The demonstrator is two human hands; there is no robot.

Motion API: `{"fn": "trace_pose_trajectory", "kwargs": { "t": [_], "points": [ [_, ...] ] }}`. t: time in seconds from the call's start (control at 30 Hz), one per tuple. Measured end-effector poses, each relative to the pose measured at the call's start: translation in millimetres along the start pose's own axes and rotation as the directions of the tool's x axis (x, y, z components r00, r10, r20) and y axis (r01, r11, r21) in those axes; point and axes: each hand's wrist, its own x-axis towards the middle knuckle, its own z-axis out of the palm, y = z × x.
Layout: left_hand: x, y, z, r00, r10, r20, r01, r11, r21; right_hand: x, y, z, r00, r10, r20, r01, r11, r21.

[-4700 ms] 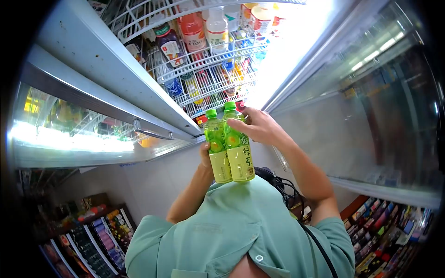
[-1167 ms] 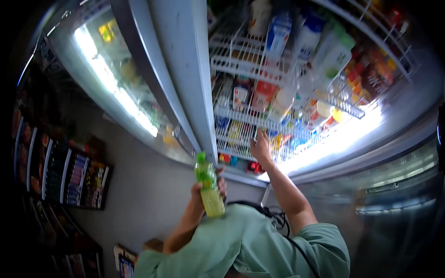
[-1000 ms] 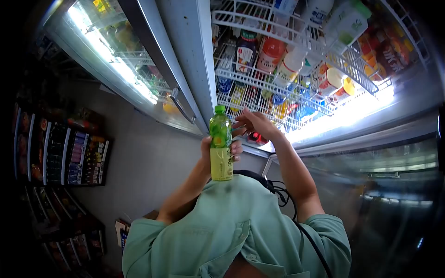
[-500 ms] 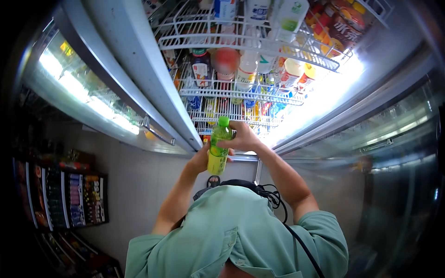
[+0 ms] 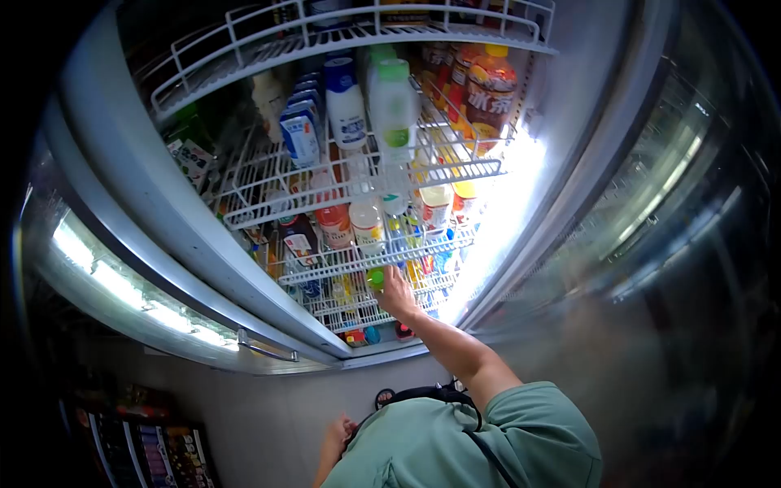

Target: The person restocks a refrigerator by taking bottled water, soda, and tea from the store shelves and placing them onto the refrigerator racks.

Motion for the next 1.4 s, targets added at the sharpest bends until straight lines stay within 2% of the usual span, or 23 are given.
{"fn": "trace_pose_trajectory", "kwargs": {
  "t": [0.1,0.23,0.3,0.37,0.53,0.57,0.6,0.7,0.77,0.83,0.9,0.97,1.0,1.03,1.07,1.1,1.17,1.2,1.27,1.3,1.33,1.37,1.4],
  "points": [
    [-17.5,-7.5,-9.3,0.994,-0.036,-0.098,0.029,0.997,-0.075,17.8,-9.9,10.9,0.997,0.071,0.016,-0.069,0.99,-0.124],
    [-39.9,-21.6,-15.6,0.987,-0.073,-0.145,0.074,0.997,0.002,35.6,-6.4,23.1,0.994,0.105,0.016,-0.103,0.991,-0.082],
    [-52.3,-24.9,-15.4,0.982,-0.084,-0.168,0.08,0.996,-0.033,48.2,3.0,36.7,0.993,0.041,0.108,-0.024,0.988,-0.15],
    [-64.0,-25.2,-14.6,0.991,-0.111,-0.077,0.111,0.994,-0.011,52.0,-4.5,42.4,0.999,0.029,-0.036,-0.035,0.984,-0.177],
    [-36.4,-79.2,-18.4,0.981,-0.114,-0.154,0.111,0.993,-0.03,65.9,2.2,55.4,0.992,-0.115,-0.051,0.096,0.957,-0.273],
    [-33.2,-75.1,-15.5,0.986,-0.104,-0.129,0.106,0.994,0.002,68.1,4.1,59.2,0.984,-0.147,-0.104,0.116,0.959,-0.258],
    [-40.4,-77.6,-20.5,0.985,0.171,-0.031,-0.123,0.813,0.568,69.8,6.9,63.3,0.972,-0.174,-0.155,0.133,0.961,-0.245],
    [-39.0,-72.3,-14.8,0.994,0.065,-0.093,-0.017,0.897,0.441,74.0,19.6,73.7,0.993,-0.026,-0.116,0.019,0.998,-0.068],
    [-42.3,-76.1,-10.3,0.989,-0.07,-0.133,0.108,0.945,0.308,58.9,1.4,47.4,0.992,-0.086,-0.093,0.074,0.989,-0.129],
    [-46.8,-82.3,-7.4,0.98,-0.139,-0.141,0.169,0.958,0.23,38.6,-18.2,19.7,0.979,0.111,0.168,-0.111,0.994,-0.008],
    [-49.6,-85.5,-7.3,0.991,-0.048,-0.128,0.065,0.99,0.126,4.7,-17.5,19.0,0.985,-0.04,-0.168,0.048,0.998,0.049],
    [-50.8,-72.1,-3.1,0.977,-0.069,-0.204,0.079,0.996,0.039,-21.3,-15.9,7.5,0.961,-0.238,-0.138,0.251,0.964,0.086],
    [-50.2,-64.4,-1.5,0.952,-0.12,-0.281,0.122,0.992,-0.011,-34.2,-14.0,1.3,0.937,-0.342,-0.071,0.348,0.932,0.1],
    [-32.5,-58.8,-4.2,0.961,0.037,-0.274,-0.005,0.993,0.117,-41.2,-13.6,-6.7,0.887,-0.452,0.098,0.444,0.891,0.093],
    [-17.5,-53.2,-3.7,0.95,0.19,-0.248,-0.13,0.962,0.239,-44.7,-32.3,-18.9,0.749,-0.653,0.116,0.629,0.755,0.186],
    [-14.7,-33.1,5.3,0.953,0.213,-0.217,-0.171,0.965,0.196,-51.9,-61.8,-34.9,0.57,-0.814,0.115,0.767,0.577,0.282],
    [-12.2,20.6,27.5,0.959,0.212,-0.191,-0.203,0.977,0.065,-35.7,-156.1,-82.0,0.268,-0.948,-0.174,0.947,0.225,0.231],
    [-17.6,46.0,37.8,0.962,0.215,-0.169,-0.209,0.976,0.054,-17.4,-202.5,-109.3,0.203,-0.906,-0.372,0.975,0.151,0.165],
    [5.0,65.2,39.0,0.935,0.331,-0.128,-0.318,0.941,0.111,27.6,-276.6,-170.0,0.298,-0.885,-0.357,0.947,0.321,-0.006],
    [5.0,79.4,49.0,0.91,0.389,-0.144,-0.367,0.917,0.157,52.8,-306.1,-180.9,0.449,-0.835,-0.318,0.875,0.484,-0.036],
    [1.5,86.7,56.8,0.912,0.387,-0.135,-0.364,0.916,0.168,85.8,-331.8,-190.6,0.457,-0.836,-0.305,0.811,0.532,-0.243],
    [-2.7,93.8,65.3,0.903,0.411,-0.123,-0.391,0.907,0.159,119.2,-349.6,-190.0,0.593,-0.773,-0.225,0.666,0.629,-0.402],
    [-4.0,98.6,70.2,0.893,0.437,-0.112,-0.42,0.896,0.145,159.0,-355.9,-181.8,0.583,-0.778,-0.235,0.593,0.605,-0.531]
  ]
}}
